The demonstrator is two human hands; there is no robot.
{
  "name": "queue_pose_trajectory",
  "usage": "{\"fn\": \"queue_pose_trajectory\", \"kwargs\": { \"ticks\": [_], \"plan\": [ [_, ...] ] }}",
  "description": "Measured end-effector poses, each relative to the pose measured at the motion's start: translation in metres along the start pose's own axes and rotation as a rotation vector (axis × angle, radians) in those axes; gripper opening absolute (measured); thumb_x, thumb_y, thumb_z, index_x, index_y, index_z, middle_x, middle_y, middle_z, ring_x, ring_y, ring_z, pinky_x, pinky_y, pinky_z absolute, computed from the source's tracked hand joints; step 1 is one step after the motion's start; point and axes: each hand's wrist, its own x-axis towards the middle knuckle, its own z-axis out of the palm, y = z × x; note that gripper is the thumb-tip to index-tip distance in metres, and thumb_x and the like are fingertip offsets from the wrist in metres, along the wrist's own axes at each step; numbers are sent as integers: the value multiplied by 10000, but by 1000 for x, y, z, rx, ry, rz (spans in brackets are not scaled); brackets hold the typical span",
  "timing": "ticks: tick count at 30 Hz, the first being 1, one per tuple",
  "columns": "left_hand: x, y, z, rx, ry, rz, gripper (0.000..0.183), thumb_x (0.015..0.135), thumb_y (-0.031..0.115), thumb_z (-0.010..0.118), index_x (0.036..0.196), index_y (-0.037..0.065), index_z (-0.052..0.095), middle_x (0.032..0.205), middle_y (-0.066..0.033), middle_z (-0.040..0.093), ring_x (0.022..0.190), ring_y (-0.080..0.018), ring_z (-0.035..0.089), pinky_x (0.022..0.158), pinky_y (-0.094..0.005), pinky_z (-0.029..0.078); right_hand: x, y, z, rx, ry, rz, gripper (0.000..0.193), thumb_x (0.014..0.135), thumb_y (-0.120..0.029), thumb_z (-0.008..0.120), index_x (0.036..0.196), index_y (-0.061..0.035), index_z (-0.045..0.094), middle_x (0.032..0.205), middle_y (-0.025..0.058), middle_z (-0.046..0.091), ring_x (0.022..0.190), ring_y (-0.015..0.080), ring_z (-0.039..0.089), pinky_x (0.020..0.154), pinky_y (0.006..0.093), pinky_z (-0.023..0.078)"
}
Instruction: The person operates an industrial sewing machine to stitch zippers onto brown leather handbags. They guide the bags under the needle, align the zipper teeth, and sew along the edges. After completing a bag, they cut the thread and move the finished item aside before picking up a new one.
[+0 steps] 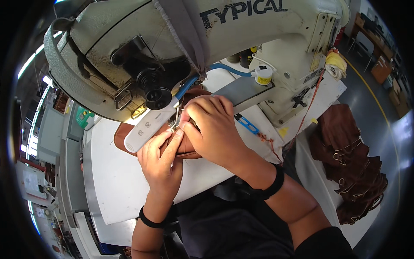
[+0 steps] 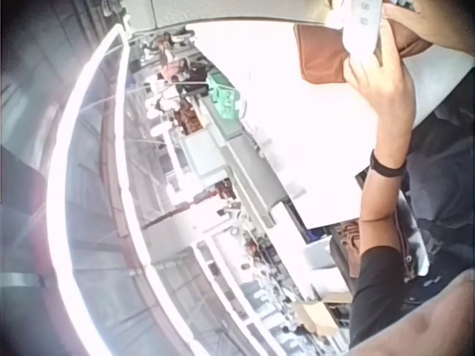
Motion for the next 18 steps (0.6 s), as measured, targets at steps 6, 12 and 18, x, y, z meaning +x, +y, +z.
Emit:
{"fn": "queue_pose_trajectory", "kwargs": {
  "ticks": [6,12,18],
  "plan": [
    [1,-2,-1,-1,-4,2,593,696,-89,714,1228,159,797,1197,-51,711,1075,-235,653,1002,-375,433,-1,0,0,8,25,-2,75,908,-144,658,964,-102,631,1096,55,644,1124,268,571,1103,434,322],
    [-5,-3,2,-21,-41,-31,568,779,-46,713,1293,190,773,1273,-91,723,1224,-301,619,1024,-430,401,-1,0,2,9,54,-25,73,913,-147,662,960,-102,629,1099,52,643,1128,264,569,1107,431,317],
    [-2,1,-1,-51,-65,-55,559,771,-58,708,1272,177,783,1281,-94,722,1223,-308,622,1030,-439,401,-2,1,0,-2,43,-17,74,913,-156,667,950,-104,628,1092,51,646,1123,260,576,1105,431,320]
  ]
}}
